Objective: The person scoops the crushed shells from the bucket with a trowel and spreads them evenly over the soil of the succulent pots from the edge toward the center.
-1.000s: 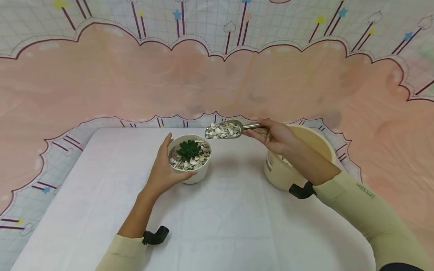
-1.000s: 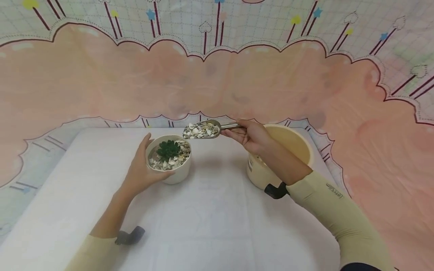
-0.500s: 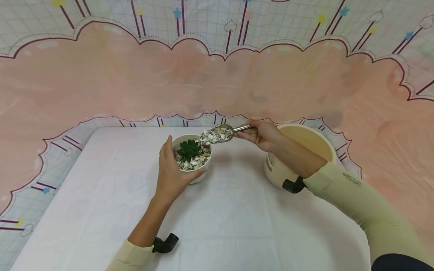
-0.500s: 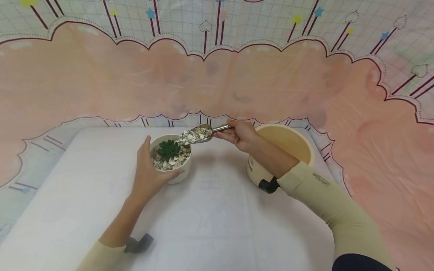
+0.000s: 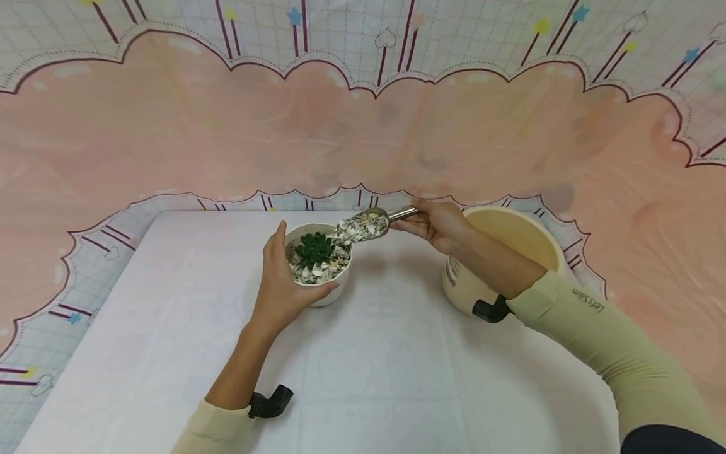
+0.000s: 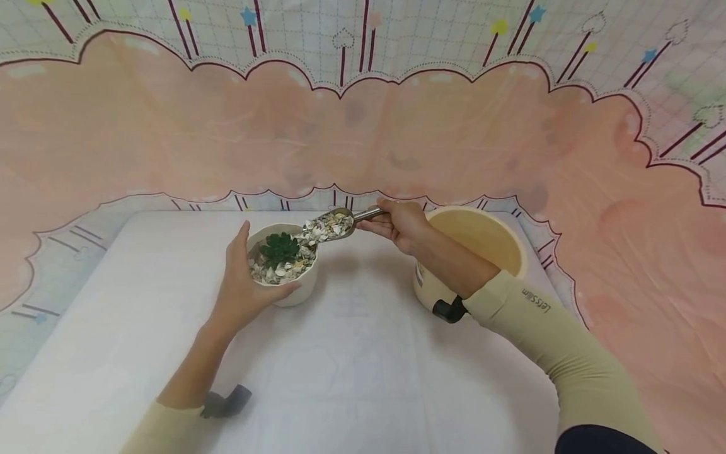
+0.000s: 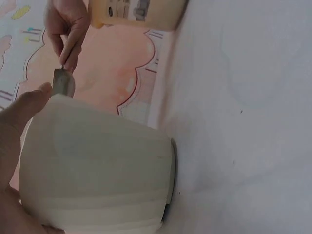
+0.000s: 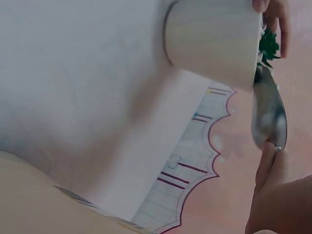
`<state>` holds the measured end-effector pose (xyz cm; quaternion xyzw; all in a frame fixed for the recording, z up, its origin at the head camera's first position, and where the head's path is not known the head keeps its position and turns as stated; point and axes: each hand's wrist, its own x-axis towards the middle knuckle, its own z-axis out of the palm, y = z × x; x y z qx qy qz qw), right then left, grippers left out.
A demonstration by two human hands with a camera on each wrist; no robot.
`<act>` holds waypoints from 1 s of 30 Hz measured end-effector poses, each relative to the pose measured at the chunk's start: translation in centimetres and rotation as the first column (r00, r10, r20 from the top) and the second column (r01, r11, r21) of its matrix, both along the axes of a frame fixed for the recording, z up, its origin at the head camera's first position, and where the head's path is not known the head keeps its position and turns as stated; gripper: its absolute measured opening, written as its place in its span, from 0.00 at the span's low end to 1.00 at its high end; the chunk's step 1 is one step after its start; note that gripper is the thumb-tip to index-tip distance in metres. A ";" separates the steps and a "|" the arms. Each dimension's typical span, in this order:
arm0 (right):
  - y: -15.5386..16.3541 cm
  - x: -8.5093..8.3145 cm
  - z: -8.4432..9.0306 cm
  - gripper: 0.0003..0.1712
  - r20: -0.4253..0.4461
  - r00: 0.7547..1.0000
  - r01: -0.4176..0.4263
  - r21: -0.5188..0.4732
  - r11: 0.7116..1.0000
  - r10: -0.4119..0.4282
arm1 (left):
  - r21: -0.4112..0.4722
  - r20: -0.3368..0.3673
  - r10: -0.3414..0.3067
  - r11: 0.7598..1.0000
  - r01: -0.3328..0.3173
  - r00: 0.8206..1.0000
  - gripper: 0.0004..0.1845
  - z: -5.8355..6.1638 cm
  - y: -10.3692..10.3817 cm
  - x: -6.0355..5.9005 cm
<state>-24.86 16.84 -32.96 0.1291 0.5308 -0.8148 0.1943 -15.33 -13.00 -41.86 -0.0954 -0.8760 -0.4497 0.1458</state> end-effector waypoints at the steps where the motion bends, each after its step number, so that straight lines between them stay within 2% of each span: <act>1: 0.0 0.0 0.0 0.11 -0.002 1.000 0.000 0.002 1.000 0.000 | -0.009 0.004 0.012 1.000 -0.012 1.000 0.76 0.1 0.2 0.1; 7: -0.2 0.0 0.3 0.12 -0.028 1.000 -0.008 0.036 0.999 0.009 | -0.048 -0.008 0.058 0.997 -0.059 0.998 0.76 0.1 0.7 0.2; 17: -0.5 0.2 0.7 0.13 -0.074 0.996 -0.035 0.089 0.995 0.042 | -0.049 0.000 0.000 0.999 0.000 1.000 0.75 -0.1 -0.3 -0.3; 30: -0.2 -0.2 0.7 0.19 -0.091 0.995 -0.036 0.084 0.996 0.044 | -0.043 0.009 -0.032 0.999 0.033 0.999 0.74 -0.1 -0.6 -0.5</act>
